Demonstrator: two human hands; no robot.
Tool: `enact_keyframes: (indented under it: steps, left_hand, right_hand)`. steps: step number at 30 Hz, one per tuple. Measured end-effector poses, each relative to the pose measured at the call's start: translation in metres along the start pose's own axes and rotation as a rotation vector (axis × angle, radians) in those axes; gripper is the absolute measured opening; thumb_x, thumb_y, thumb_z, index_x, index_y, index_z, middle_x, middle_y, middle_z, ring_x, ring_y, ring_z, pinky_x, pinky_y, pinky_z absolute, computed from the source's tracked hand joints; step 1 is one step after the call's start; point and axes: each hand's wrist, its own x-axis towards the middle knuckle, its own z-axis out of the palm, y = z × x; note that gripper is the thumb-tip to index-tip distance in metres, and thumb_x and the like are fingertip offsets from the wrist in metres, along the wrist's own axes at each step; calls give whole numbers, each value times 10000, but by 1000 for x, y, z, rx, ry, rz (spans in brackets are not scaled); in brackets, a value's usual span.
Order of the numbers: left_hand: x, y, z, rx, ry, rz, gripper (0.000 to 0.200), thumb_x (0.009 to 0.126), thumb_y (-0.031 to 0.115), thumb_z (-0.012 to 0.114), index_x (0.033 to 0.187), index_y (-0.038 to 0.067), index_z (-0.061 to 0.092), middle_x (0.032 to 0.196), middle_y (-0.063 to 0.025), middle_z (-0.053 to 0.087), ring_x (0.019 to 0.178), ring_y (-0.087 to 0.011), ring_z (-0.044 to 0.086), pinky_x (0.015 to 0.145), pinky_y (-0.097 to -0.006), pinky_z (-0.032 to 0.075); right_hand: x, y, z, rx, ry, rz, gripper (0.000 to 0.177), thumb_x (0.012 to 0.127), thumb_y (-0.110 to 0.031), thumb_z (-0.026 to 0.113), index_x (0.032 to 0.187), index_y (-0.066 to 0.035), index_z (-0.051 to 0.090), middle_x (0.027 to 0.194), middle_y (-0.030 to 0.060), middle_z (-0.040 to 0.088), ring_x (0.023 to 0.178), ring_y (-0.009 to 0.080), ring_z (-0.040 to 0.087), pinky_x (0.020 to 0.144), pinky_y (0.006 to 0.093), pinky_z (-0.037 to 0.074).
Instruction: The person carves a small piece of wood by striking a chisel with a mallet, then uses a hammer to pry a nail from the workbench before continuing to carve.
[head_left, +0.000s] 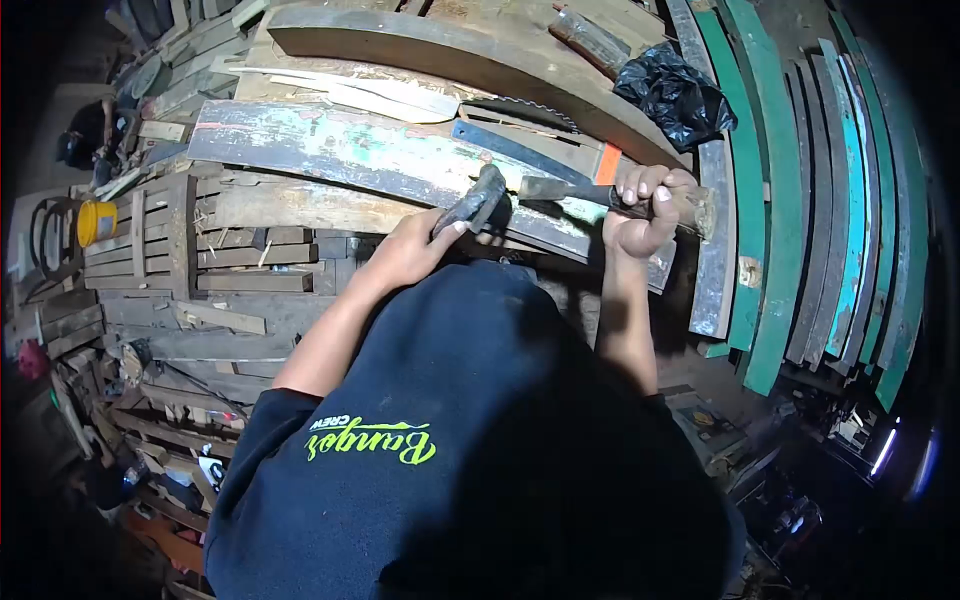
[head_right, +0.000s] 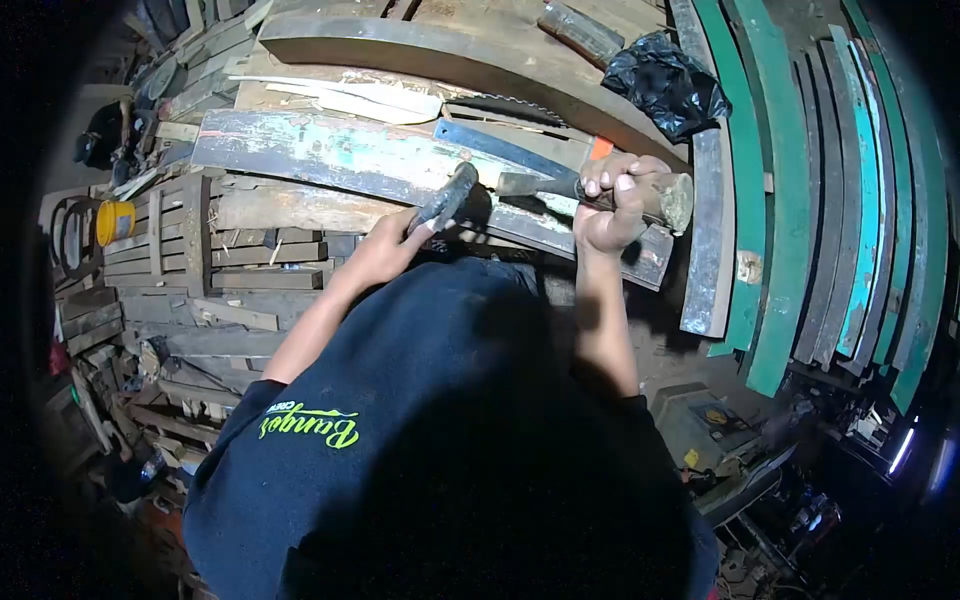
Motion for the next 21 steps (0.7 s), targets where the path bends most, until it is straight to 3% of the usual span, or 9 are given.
enact_keyframes:
  steps: [3, 4, 7, 10, 12, 14, 16, 17, 21]
  left_hand:
    - [3, 4, -5, -40, -32, -15, 466, 998, 383, 540, 1052, -73, 619, 882, -234, 662, 833, -290, 643, 804, -397, 487]
    - [4, 5, -5, -35, -31, -9, 466, 998, 383, 540, 1052, -73, 619, 882, -234, 662, 833, -290, 643, 804, -397, 487]
    - [11, 7, -9, -37, -32, -7, 388, 1004, 328, 545, 971, -50, 630, 761, -85, 623, 740, -146, 550, 693, -337, 454]
    - [11, 38, -19, -104, -47, 164, 427, 983, 379, 559, 910, -35, 632, 711, -157, 611, 661, -204, 574, 651, -371, 464]
    - [3, 91, -32, -27, -89, 280, 369, 957, 362, 581, 1006, 7, 667, 721, -170, 635, 642, -270, 604, 626, -393, 463]
    - [-7, 142, -35, -141, -85, 584, 356, 943, 368, 590, 1018, 26, 655, 743, -205, 649, 699, -384, 647, 635, -444, 490]
    - [-16, 181, -29, -62, -142, 768, 343, 929, 385, 625, 969, 45, 606, 702, -200, 636, 689, -405, 642, 626, -473, 508]
    - [-17, 187, -23, -112, -80, 1051, 305, 892, 294, 694, 903, 29, 543, 643, -166, 608, 569, -354, 631, 529, -431, 504]
    - [-24, 201, -7, -38, -271, 872, 347, 904, 333, 678, 907, 16, 537, 636, -175, 595, 565, -383, 618, 514, -453, 486]
  right_hand:
    - [-5, -2, -1, -22, -2, -17, 170, 895, -146, 564, 1035, -130, 471, 758, 28, 469, 647, 135, 461, 632, 305, 417]
    - [-7, -4, 1, -37, -9, -18, 168, 897, -149, 564, 1032, -131, 465, 759, 28, 470, 647, 136, 462, 634, 310, 419]
    - [-12, -5, 9, -111, -19, -45, 189, 894, -143, 561, 1034, -128, 435, 763, 48, 475, 638, 156, 470, 624, 326, 432]
    - [-17, -5, 12, -126, -52, -36, 210, 888, -138, 560, 1044, -112, 423, 766, 61, 478, 634, 167, 476, 621, 345, 441]
    - [-17, -5, 11, -129, -84, 31, 273, 897, -175, 592, 1121, -122, 445, 792, 71, 509, 680, 179, 509, 622, 318, 465]
    - [-20, 1, 5, -346, -8, -87, 288, 912, -224, 609, 1147, -134, 470, 830, 73, 546, 746, 190, 540, 647, 299, 470]
    - [-16, -10, 19, -295, -31, -63, 281, 912, -211, 611, 1142, -130, 473, 830, 74, 549, 744, 192, 542, 650, 306, 472]
    - [-15, -18, 26, -291, -44, -50, 277, 912, -205, 612, 1140, -128, 475, 830, 75, 550, 744, 194, 543, 652, 310, 474]
    - [-13, -27, 38, -292, -66, -25, 264, 912, -179, 617, 1132, -120, 483, 831, 77, 554, 741, 199, 547, 658, 323, 478]
